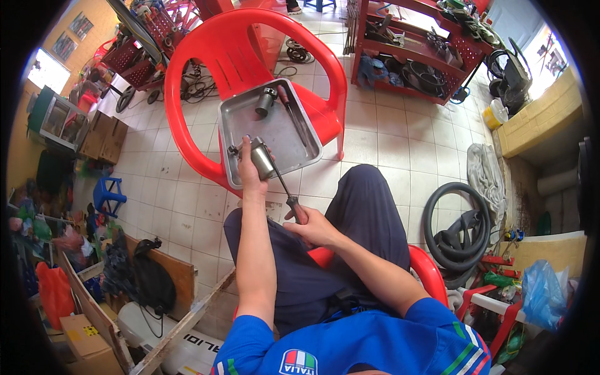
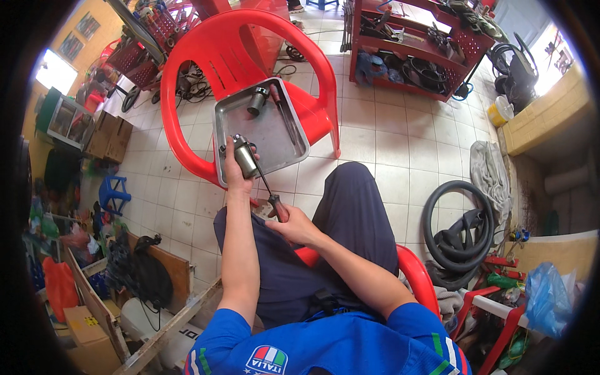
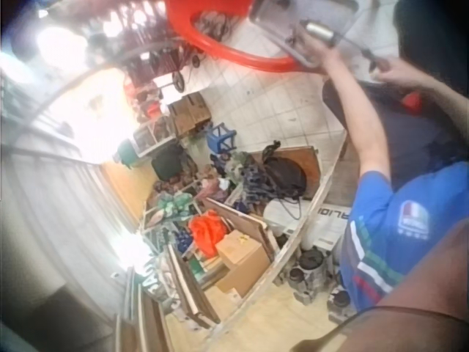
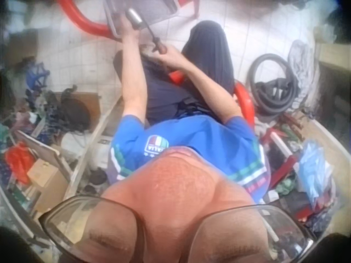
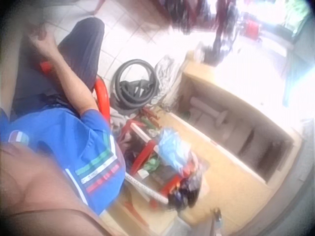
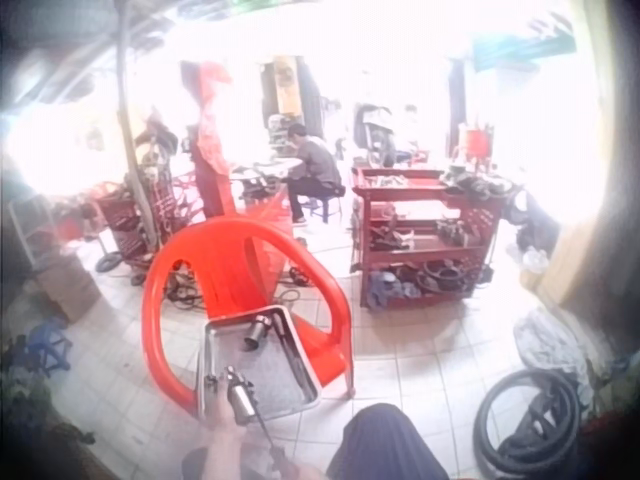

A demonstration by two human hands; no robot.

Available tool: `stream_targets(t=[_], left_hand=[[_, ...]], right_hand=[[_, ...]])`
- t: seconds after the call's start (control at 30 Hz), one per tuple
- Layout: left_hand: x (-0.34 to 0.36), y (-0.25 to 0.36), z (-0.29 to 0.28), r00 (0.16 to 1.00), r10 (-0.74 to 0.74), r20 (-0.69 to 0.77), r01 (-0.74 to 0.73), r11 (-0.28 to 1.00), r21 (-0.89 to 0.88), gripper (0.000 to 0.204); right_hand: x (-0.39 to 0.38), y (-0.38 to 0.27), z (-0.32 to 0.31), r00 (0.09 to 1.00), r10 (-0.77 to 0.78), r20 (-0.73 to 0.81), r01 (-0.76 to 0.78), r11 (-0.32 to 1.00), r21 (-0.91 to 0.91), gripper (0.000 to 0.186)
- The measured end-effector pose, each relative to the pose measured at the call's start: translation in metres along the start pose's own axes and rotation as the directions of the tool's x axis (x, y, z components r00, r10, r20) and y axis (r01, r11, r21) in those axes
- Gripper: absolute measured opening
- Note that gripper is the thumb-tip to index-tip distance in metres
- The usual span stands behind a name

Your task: The person uses a screwdriver to remove screws from a metal motor component while holding it over a metal tray.

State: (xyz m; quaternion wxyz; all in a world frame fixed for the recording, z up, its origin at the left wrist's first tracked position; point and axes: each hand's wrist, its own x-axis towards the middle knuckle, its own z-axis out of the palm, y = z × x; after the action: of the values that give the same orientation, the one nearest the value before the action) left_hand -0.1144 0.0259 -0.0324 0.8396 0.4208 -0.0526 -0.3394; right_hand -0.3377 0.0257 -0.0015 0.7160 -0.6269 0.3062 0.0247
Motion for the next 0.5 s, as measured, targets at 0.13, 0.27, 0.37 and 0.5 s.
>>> stream_targets(t=[0.13, 0.27, 0.37, 0.5], left_hand=[[0.000, -0.005, 0.003, 1.000, 0.014, -0.009, -0.014, 1.000, 0.023, 0.031], [0.003, -0.001, -0.002, 1.000, -0.004, -0.006, 0.004, 1.000, -0.013, 0.030], [0.006, 0.001, -0.007, 1.000, -0.013, -0.005, 0.012, 0.999, -0.052, 0.026], [0.005, -0.002, -0.007, 0.999, -0.020, -0.026, 0.020, 1.000, -0.003, 0.025]], right_hand=[[0.000, 0.024, 0.002, 0.937, -0.307, -0.167, 0.235, 0.907, -0.349, 0.049], [0.008, 0.037, -0.004, 0.732, -0.605, -0.313, 0.410, 0.758, -0.506, 0.049], [0.010, 0.027, -0.010, 0.832, -0.417, -0.365, 0.291, 0.889, -0.354, 0.051], [0.002, 0.010, -0.008, 0.937, -0.241, -0.254, 0.146, 0.929, -0.341, 0.050]])
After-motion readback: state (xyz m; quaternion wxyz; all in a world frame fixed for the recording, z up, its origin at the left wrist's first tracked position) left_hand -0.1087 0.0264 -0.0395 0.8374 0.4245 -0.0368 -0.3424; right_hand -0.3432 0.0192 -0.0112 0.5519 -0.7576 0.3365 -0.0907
